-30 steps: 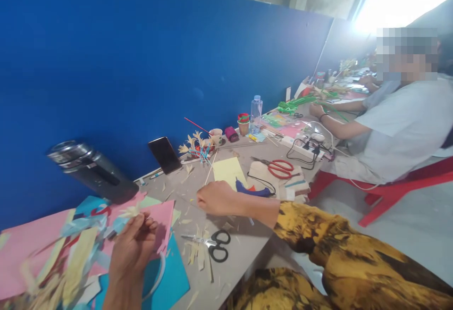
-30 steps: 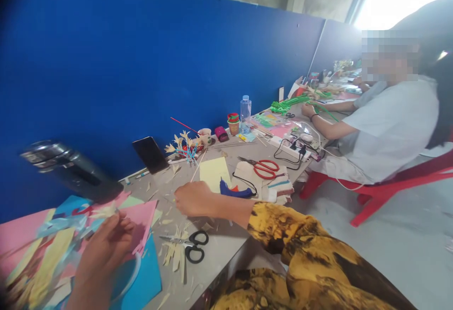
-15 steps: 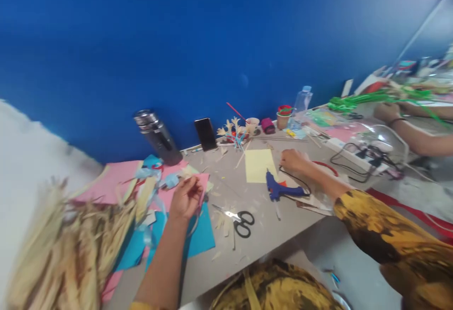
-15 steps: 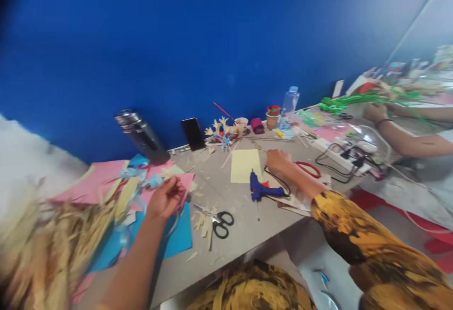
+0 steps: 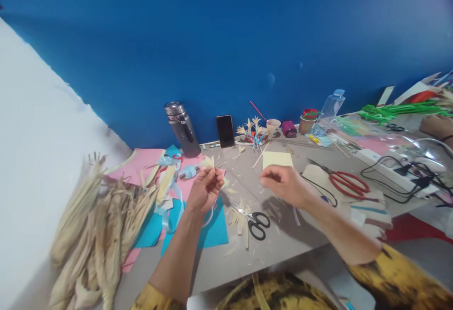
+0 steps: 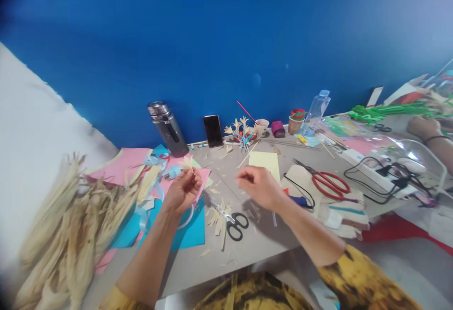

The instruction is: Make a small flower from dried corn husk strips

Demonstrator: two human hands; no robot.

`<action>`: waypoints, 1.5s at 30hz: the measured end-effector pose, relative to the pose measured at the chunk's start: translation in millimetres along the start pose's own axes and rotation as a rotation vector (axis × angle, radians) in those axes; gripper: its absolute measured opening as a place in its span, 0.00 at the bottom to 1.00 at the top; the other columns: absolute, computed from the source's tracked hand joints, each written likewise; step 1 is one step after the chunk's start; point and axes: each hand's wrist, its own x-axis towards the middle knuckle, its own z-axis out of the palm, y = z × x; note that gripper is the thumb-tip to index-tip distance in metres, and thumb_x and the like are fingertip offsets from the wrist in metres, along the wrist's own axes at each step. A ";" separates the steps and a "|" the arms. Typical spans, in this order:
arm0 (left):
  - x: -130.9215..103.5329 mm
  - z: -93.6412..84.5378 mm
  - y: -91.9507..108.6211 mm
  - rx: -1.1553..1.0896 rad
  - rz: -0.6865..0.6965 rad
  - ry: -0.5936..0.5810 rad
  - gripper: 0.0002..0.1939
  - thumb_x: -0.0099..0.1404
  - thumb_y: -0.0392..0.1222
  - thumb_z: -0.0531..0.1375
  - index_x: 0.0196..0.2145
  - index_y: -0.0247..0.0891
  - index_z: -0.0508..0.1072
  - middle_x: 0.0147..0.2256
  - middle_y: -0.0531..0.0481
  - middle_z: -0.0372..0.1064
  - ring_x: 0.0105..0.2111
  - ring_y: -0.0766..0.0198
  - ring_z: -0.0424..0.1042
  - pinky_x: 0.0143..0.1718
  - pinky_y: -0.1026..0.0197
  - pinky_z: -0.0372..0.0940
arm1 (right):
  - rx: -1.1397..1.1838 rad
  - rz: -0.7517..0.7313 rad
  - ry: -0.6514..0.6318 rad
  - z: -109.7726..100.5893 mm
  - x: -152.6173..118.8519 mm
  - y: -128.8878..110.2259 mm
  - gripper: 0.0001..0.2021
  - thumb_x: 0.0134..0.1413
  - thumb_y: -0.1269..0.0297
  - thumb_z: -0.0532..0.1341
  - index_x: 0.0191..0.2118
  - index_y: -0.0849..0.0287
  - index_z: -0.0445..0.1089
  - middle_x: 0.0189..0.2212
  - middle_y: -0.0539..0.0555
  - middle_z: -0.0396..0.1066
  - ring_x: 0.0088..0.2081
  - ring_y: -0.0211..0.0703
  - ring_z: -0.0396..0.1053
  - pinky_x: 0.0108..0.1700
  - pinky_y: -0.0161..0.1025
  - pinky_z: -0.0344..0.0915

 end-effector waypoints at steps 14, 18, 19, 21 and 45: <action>-9.1 0.5 4.8 -0.158 -0.057 -0.060 0.12 0.49 0.33 0.72 0.29 0.33 0.73 0.28 0.53 0.71 0.23 0.73 0.65 0.25 0.68 0.63 | 0.360 -0.136 -0.052 85.9 25.5 -38.8 0.05 0.53 0.67 0.60 0.31 0.61 0.74 0.24 0.48 0.71 0.25 0.34 0.63 0.27 0.31 0.57; -8.0 0.9 2.4 -0.154 -0.071 -0.023 0.10 0.49 0.32 0.71 0.30 0.32 0.74 0.28 0.53 0.70 0.22 0.74 0.63 0.24 0.68 0.63 | 0.340 -0.127 -0.038 88.6 28.8 -40.3 0.06 0.51 0.70 0.59 0.29 0.60 0.74 0.25 0.48 0.73 0.26 0.35 0.66 0.29 0.31 0.59; -7.9 1.5 1.8 -0.144 -0.074 -0.016 0.09 0.50 0.32 0.70 0.29 0.32 0.74 0.27 0.53 0.70 0.21 0.74 0.63 0.24 0.68 0.62 | 0.342 -0.123 -0.037 90.9 29.7 -39.2 0.06 0.51 0.70 0.59 0.29 0.60 0.73 0.25 0.48 0.73 0.27 0.36 0.66 0.29 0.31 0.60; -8.1 2.9 0.8 -0.126 -0.075 -0.009 0.07 0.51 0.32 0.69 0.28 0.32 0.75 0.26 0.54 0.69 0.21 0.74 0.63 0.24 0.69 0.62 | 0.356 -0.111 -0.038 96.0 30.9 -35.8 0.06 0.51 0.70 0.59 0.28 0.60 0.73 0.25 0.48 0.73 0.27 0.36 0.67 0.30 0.31 0.60; -8.9 4.2 -1.6 -0.112 -0.047 -0.050 0.11 0.50 0.34 0.72 0.28 0.32 0.74 0.26 0.54 0.67 0.22 0.75 0.64 0.24 0.70 0.64 | 0.386 -0.031 -0.027 98.8 27.5 -30.8 0.06 0.51 0.67 0.59 0.30 0.61 0.74 0.23 0.47 0.69 0.25 0.34 0.61 0.27 0.31 0.56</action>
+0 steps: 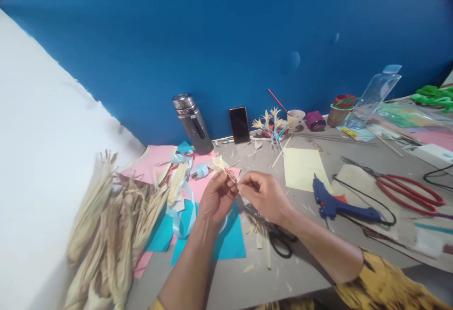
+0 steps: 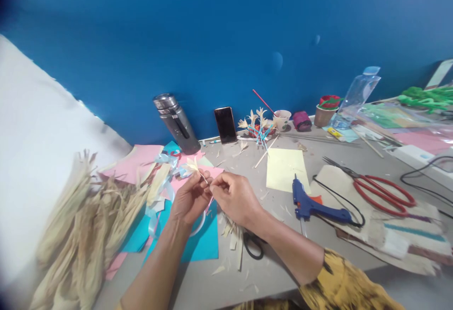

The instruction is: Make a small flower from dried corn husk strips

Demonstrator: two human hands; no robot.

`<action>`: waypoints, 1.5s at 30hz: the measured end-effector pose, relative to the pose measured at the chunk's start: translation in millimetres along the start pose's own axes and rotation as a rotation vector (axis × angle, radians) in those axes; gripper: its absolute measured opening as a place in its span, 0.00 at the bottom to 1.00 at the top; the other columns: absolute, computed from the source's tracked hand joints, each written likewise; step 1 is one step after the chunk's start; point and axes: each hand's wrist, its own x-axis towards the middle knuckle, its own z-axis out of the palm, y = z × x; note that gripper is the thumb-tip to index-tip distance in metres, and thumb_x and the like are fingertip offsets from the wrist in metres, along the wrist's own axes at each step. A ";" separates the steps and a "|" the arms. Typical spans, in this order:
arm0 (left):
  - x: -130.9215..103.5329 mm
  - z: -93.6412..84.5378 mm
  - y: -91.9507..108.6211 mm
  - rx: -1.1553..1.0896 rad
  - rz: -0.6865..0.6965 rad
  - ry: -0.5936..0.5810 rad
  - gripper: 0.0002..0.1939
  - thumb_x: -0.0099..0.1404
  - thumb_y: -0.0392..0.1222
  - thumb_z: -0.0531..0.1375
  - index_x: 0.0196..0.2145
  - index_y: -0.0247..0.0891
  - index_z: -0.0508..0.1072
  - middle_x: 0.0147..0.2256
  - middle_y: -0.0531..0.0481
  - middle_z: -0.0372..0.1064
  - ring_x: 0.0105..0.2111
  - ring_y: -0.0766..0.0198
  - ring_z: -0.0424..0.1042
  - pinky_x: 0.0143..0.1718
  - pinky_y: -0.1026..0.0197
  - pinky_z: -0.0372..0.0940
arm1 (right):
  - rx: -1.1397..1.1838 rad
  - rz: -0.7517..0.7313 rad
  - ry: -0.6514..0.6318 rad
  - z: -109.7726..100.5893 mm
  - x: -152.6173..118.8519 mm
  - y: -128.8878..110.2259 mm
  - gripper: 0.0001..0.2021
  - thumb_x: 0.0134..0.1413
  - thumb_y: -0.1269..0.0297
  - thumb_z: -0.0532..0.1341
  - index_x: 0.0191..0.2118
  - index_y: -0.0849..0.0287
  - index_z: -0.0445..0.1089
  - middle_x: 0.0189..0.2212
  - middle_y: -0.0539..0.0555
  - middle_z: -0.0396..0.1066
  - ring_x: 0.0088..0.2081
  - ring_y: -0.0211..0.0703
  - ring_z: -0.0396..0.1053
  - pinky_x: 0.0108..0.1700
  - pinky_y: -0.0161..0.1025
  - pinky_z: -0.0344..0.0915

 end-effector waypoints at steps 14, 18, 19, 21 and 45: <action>1.6 -1.8 -1.4 0.039 0.003 0.000 0.10 0.50 0.34 0.72 0.27 0.33 0.74 0.24 0.54 0.68 0.22 0.74 0.66 0.25 0.71 0.66 | 0.023 0.004 0.031 3.4 1.0 2.8 0.06 0.50 0.68 0.59 0.30 0.60 0.73 0.23 0.48 0.71 0.24 0.35 0.63 0.26 0.31 0.58; 2.0 -1.3 -2.2 0.034 0.003 0.001 0.10 0.49 0.33 0.72 0.26 0.32 0.74 0.24 0.54 0.69 0.22 0.75 0.65 0.23 0.72 0.65 | 0.029 0.000 0.030 4.6 1.3 3.5 0.06 0.50 0.68 0.58 0.29 0.60 0.72 0.23 0.48 0.72 0.24 0.35 0.64 0.26 0.31 0.58; 2.5 -1.5 -2.8 0.032 0.003 0.003 0.10 0.49 0.33 0.72 0.26 0.32 0.74 0.24 0.54 0.69 0.22 0.75 0.65 0.23 0.72 0.64 | 0.032 -0.003 0.035 5.1 1.5 3.3 0.06 0.50 0.69 0.58 0.29 0.60 0.72 0.23 0.48 0.72 0.24 0.35 0.65 0.26 0.31 0.59; 3.6 -2.2 -4.3 0.025 0.007 0.011 0.10 0.48 0.33 0.72 0.26 0.32 0.74 0.24 0.54 0.69 0.22 0.75 0.65 0.23 0.72 0.64 | 0.037 -0.007 0.050 6.2 2.0 2.9 0.05 0.49 0.69 0.58 0.29 0.60 0.72 0.23 0.49 0.73 0.24 0.36 0.66 0.27 0.31 0.60; 1.9 -3.1 -3.7 0.140 0.061 -0.014 0.12 0.51 0.39 0.73 0.28 0.33 0.75 0.23 0.54 0.68 0.21 0.73 0.65 0.24 0.70 0.64 | 0.133 0.024 0.044 10.9 0.2 8.9 0.07 0.52 0.66 0.59 0.30 0.61 0.74 0.25 0.51 0.73 0.25 0.35 0.64 0.25 0.31 0.57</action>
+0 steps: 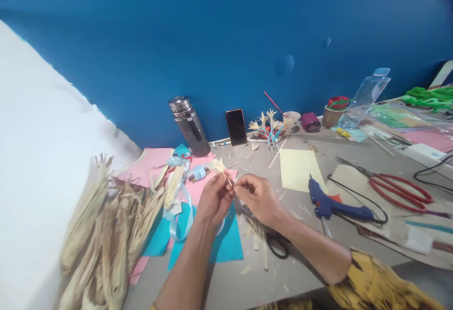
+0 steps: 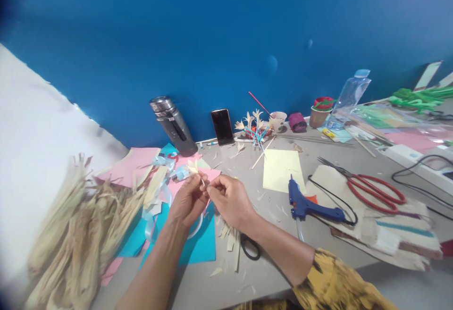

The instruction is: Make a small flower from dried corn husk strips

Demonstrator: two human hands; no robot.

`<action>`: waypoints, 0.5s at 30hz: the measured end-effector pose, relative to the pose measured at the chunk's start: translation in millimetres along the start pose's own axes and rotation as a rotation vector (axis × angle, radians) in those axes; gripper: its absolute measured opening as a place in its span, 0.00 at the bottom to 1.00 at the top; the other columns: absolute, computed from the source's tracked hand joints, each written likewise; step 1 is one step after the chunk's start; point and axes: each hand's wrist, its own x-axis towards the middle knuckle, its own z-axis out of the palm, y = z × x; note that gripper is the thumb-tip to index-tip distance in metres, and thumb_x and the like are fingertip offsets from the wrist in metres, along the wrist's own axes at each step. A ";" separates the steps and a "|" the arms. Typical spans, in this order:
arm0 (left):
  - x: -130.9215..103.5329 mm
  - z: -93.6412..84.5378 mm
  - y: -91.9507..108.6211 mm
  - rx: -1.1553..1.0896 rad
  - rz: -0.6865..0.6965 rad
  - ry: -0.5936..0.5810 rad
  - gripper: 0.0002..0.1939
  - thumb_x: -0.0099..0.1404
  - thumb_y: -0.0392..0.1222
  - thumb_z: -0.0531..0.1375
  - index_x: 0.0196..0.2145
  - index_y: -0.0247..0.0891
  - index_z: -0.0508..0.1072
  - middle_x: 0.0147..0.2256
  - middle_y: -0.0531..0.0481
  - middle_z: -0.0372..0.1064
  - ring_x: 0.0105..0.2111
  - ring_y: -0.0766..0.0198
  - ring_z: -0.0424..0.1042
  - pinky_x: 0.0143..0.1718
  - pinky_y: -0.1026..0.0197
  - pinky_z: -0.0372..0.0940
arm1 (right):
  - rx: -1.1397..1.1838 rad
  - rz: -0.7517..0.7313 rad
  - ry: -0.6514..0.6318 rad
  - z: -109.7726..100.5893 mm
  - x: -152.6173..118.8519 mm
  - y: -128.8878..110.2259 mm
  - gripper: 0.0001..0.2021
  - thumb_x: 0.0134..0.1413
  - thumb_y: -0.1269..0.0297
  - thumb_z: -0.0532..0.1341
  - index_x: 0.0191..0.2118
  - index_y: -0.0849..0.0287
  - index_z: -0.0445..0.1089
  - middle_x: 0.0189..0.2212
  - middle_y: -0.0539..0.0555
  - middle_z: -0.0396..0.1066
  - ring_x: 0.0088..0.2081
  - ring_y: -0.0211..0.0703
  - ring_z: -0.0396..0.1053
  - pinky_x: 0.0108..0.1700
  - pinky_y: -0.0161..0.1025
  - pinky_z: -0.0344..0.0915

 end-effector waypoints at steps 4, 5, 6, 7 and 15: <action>1.4 -1.0 -3.9 -0.008 -0.035 0.028 0.12 0.50 0.40 0.73 0.28 0.33 0.75 0.22 0.55 0.66 0.21 0.73 0.65 0.24 0.70 0.64 | -0.042 0.001 0.034 1.3 -0.2 0.8 0.07 0.51 0.67 0.58 0.30 0.60 0.73 0.22 0.49 0.72 0.22 0.35 0.63 0.23 0.30 0.57; 1.6 -0.9 -4.5 -0.005 -0.038 0.027 0.13 0.50 0.40 0.73 0.28 0.32 0.75 0.22 0.55 0.66 0.22 0.73 0.65 0.25 0.70 0.64 | -0.048 0.001 0.040 1.4 0.1 1.1 0.06 0.51 0.67 0.58 0.30 0.60 0.73 0.22 0.49 0.73 0.22 0.34 0.63 0.23 0.30 0.56; 1.8 -0.8 -5.1 -0.003 -0.037 0.026 0.13 0.50 0.40 0.73 0.28 0.32 0.75 0.22 0.55 0.66 0.22 0.73 0.65 0.25 0.70 0.64 | -0.052 0.001 0.048 1.4 0.4 1.5 0.06 0.51 0.67 0.58 0.30 0.60 0.73 0.22 0.49 0.73 0.21 0.34 0.63 0.23 0.30 0.56; 1.8 -0.6 -5.6 -0.001 -0.035 0.027 0.13 0.50 0.40 0.73 0.28 0.32 0.75 0.21 0.55 0.65 0.22 0.73 0.65 0.25 0.70 0.64 | -0.054 0.000 0.056 1.4 0.9 2.0 0.06 0.51 0.67 0.58 0.30 0.60 0.73 0.23 0.49 0.74 0.21 0.34 0.64 0.23 0.30 0.56; 2.6 -0.8 -8.5 -0.022 -0.035 0.063 0.12 0.50 0.39 0.73 0.28 0.31 0.76 0.20 0.54 0.66 0.22 0.72 0.66 0.25 0.70 0.64 | -0.056 -0.020 0.087 3.1 3.1 3.9 0.07 0.51 0.67 0.58 0.29 0.60 0.74 0.23 0.49 0.74 0.22 0.35 0.66 0.23 0.30 0.58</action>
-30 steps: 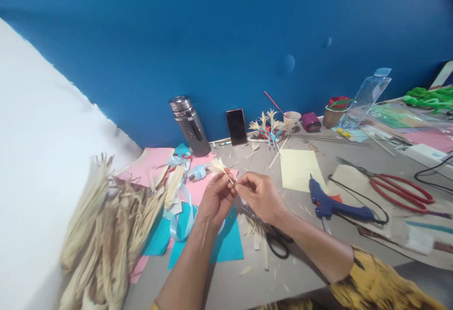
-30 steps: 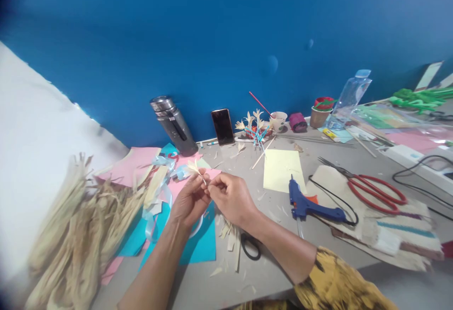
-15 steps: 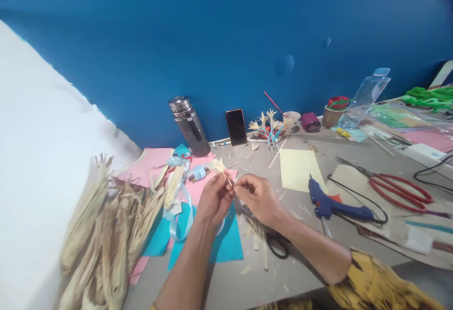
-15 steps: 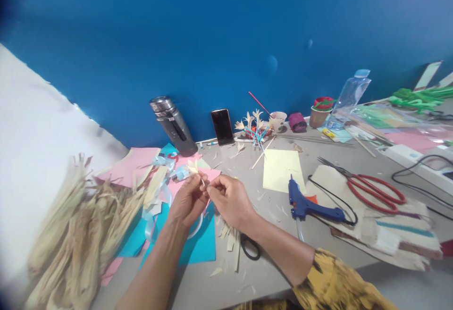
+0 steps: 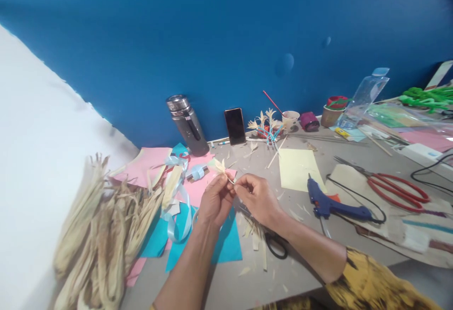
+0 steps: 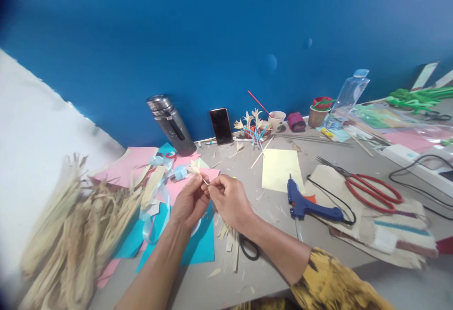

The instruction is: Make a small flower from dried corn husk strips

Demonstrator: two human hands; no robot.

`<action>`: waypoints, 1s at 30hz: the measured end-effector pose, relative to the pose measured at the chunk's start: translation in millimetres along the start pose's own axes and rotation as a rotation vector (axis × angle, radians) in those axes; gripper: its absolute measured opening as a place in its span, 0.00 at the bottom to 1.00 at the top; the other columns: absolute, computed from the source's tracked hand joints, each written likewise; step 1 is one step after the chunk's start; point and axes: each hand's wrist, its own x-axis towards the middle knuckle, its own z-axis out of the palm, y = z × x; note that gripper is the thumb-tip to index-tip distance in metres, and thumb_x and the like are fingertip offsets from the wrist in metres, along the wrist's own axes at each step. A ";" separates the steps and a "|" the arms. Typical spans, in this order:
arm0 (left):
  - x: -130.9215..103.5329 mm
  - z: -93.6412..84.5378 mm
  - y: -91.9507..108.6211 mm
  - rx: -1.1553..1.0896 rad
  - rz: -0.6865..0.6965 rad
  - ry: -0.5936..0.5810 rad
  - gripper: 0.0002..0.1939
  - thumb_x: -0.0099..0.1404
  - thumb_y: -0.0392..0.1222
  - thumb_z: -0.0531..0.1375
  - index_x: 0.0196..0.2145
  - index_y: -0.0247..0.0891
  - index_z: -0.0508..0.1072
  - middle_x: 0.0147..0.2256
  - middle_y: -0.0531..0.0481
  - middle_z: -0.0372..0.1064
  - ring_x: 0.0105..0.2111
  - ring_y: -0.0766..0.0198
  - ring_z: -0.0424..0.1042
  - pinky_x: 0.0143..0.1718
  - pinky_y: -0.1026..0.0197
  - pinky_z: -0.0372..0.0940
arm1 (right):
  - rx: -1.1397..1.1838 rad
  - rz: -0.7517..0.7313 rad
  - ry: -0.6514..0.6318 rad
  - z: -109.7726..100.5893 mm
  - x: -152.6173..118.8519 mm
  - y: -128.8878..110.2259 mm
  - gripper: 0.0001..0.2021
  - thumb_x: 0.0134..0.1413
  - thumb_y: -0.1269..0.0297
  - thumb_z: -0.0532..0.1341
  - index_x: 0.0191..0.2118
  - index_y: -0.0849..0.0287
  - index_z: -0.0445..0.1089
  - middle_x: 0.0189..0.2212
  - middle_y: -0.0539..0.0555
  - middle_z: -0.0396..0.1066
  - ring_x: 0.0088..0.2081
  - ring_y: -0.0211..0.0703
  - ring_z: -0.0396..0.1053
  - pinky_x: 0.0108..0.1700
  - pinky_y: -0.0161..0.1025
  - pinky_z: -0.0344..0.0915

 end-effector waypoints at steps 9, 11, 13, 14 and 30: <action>-1.1 0.1 5.6 0.047 -0.023 -0.051 0.14 0.48 0.36 0.74 0.31 0.29 0.78 0.26 0.51 0.70 0.24 0.73 0.67 0.27 0.70 0.66 | 0.043 0.035 -0.028 -3.1 1.4 -0.1 0.07 0.50 0.67 0.59 0.29 0.61 0.74 0.25 0.51 0.76 0.27 0.38 0.69 0.29 0.32 0.62; -2.4 0.2 9.2 0.061 -0.016 -0.087 0.13 0.48 0.37 0.74 0.31 0.30 0.78 0.29 0.50 0.72 0.24 0.73 0.67 0.28 0.69 0.66 | 0.054 0.037 -0.036 -4.2 1.4 0.1 0.07 0.50 0.66 0.59 0.29 0.61 0.74 0.26 0.51 0.76 0.27 0.37 0.69 0.30 0.32 0.62; -3.0 -0.6 11.9 0.079 -0.009 -0.120 0.13 0.50 0.39 0.74 0.31 0.30 0.78 0.28 0.50 0.71 0.25 0.72 0.67 0.28 0.69 0.67 | 0.044 0.047 -0.037 -4.7 1.1 0.9 0.07 0.50 0.66 0.59 0.28 0.61 0.73 0.24 0.50 0.73 0.24 0.36 0.66 0.27 0.31 0.60; -3.0 -1.2 12.8 0.086 -0.006 -0.130 0.14 0.51 0.41 0.74 0.31 0.30 0.79 0.27 0.50 0.71 0.25 0.72 0.67 0.28 0.68 0.67 | 0.033 0.052 -0.037 -4.7 0.9 1.5 0.07 0.49 0.66 0.59 0.28 0.61 0.73 0.22 0.49 0.71 0.23 0.35 0.64 0.25 0.31 0.58; 3.8 -6.1 14.5 0.083 -0.014 -0.029 0.15 0.47 0.40 0.75 0.28 0.31 0.75 0.25 0.54 0.69 0.22 0.74 0.64 0.25 0.69 0.65 | 0.008 0.064 -0.049 0.6 1.6 11.2 0.06 0.50 0.66 0.59 0.28 0.62 0.73 0.21 0.48 0.70 0.22 0.34 0.62 0.24 0.29 0.55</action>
